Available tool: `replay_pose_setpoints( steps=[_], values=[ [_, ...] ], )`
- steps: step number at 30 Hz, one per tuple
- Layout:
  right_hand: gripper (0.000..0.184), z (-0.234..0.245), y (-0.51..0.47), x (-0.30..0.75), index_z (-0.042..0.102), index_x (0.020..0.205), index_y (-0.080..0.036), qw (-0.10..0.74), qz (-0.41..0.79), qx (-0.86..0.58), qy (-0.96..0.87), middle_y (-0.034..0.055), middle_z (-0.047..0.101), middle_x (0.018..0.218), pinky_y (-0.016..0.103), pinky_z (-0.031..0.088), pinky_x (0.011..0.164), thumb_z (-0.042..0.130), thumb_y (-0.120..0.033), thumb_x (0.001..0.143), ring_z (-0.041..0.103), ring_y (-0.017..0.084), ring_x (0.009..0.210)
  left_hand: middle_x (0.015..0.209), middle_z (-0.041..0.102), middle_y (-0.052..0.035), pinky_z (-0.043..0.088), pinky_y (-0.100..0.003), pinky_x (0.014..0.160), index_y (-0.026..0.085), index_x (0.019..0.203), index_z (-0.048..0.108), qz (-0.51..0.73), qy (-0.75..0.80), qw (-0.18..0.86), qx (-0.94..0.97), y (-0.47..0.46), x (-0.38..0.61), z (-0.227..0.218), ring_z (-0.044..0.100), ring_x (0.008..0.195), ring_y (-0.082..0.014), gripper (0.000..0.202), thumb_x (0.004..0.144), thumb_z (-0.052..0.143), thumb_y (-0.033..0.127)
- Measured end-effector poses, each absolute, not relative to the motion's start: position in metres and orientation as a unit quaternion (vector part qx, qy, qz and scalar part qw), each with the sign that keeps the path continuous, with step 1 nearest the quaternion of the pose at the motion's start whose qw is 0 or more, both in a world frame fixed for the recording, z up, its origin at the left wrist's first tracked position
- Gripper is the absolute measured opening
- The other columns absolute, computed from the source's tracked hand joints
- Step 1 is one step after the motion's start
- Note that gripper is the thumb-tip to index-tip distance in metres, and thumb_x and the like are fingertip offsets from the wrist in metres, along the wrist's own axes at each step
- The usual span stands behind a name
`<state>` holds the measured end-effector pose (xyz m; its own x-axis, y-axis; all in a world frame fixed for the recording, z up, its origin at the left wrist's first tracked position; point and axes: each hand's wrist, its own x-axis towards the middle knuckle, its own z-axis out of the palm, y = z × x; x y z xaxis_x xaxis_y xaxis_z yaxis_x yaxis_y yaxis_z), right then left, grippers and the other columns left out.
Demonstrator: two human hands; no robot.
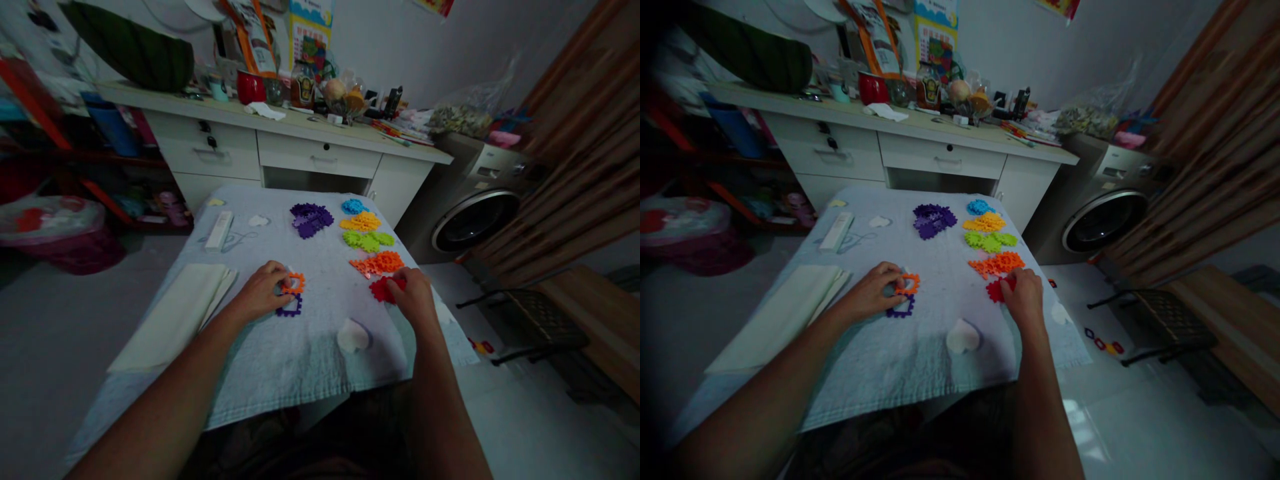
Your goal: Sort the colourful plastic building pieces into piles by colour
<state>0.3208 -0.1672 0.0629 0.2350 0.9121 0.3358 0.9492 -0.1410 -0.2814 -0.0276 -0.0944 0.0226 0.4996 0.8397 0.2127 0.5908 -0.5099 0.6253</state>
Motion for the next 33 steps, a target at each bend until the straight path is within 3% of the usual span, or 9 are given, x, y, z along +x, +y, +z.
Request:
replay_pose_setpoints(
  steps=[4, 7, 13, 20, 27, 33],
  values=[
    [0.011, 0.064, -0.160, 0.261, 0.063, 0.092, -0.019, 0.263, 0.072, -0.640, -0.719, 0.0071, 0.063, 0.096, 0.035, 0.043, 0.086, 0.061, -0.024, 0.083, 0.056, 0.021, 0.093, 0.108, 0.059, -0.0066, 0.047, -0.039, 0.094, 0.021, 0.082, 0.065, 0.264, 0.420, 0.243, 0.834, -0.090, -0.029, 0.019, 0.058, 0.103, -0.0221, 0.013, 0.079, 0.060, 0.033],
    [0.016, 0.056, -0.157, 0.212, 0.065, 0.099, -0.018, 0.215, 0.142, -0.562, -0.786, 0.0076, 0.061, 0.099, 0.036, 0.042, 0.091, 0.063, -0.023, 0.084, 0.054, 0.021, 0.098, 0.101, 0.063, -0.0059, 0.046, -0.038, 0.094, 0.020, 0.087, 0.065, 0.267, 0.408, 0.249, 0.837, -0.087, -0.030, 0.017, 0.059, 0.100, -0.0202, 0.017, 0.084, 0.049, 0.022],
    [0.045, 0.039, -0.155, 0.164, 0.061, 0.124, -0.020, 0.173, 0.188, -0.502, -0.826, 0.0095, 0.056, 0.114, 0.037, 0.041, 0.096, 0.071, -0.030, 0.081, 0.051, 0.022, 0.106, 0.101, 0.066, -0.0057, 0.046, -0.039, 0.094, 0.020, 0.093, 0.066, 0.279, 0.403, 0.252, 0.834, -0.085, -0.031, 0.016, 0.059, 0.100, -0.0205, 0.024, 0.079, 0.048, 0.013],
    [0.033, 0.035, -0.157, 0.166, 0.067, 0.109, -0.019, 0.174, 0.181, -0.485, -0.837, 0.0090, 0.054, 0.112, 0.037, 0.041, 0.093, 0.074, -0.031, 0.078, 0.050, 0.022, 0.103, 0.100, 0.063, -0.0068, 0.047, -0.037, 0.093, 0.019, 0.093, 0.069, 0.272, 0.409, 0.249, 0.834, -0.087, -0.030, 0.018, 0.059, 0.099, -0.0201, 0.024, 0.078, 0.052, 0.012],
    [0.015, 0.029, -0.156, 0.171, 0.067, 0.086, -0.018, 0.214, 0.213, -0.449, -0.841, 0.0062, 0.053, 0.105, 0.035, 0.042, 0.091, 0.073, -0.014, 0.073, 0.050, 0.020, 0.099, 0.105, 0.062, -0.0079, 0.045, -0.038, 0.096, 0.018, 0.100, 0.070, 0.258, 0.429, 0.215, 0.839, -0.086, -0.029, 0.013, 0.058, 0.102, -0.0209, 0.026, 0.081, 0.052, 0.013],
    [0.013, 0.053, -0.142, 0.195, 0.063, 0.085, -0.019, 0.254, 0.247, -0.442, -0.824, 0.0046, 0.053, 0.105, 0.030, 0.044, 0.086, 0.067, -0.010, 0.076, 0.055, 0.016, 0.094, 0.105, 0.063, -0.0092, 0.045, -0.040, 0.094, 0.017, 0.101, 0.069, 0.269, 0.465, 0.178, 0.824, -0.087, -0.025, 0.012, 0.058, 0.102, -0.0238, 0.024, 0.082, 0.054, 0.016]
  ],
)
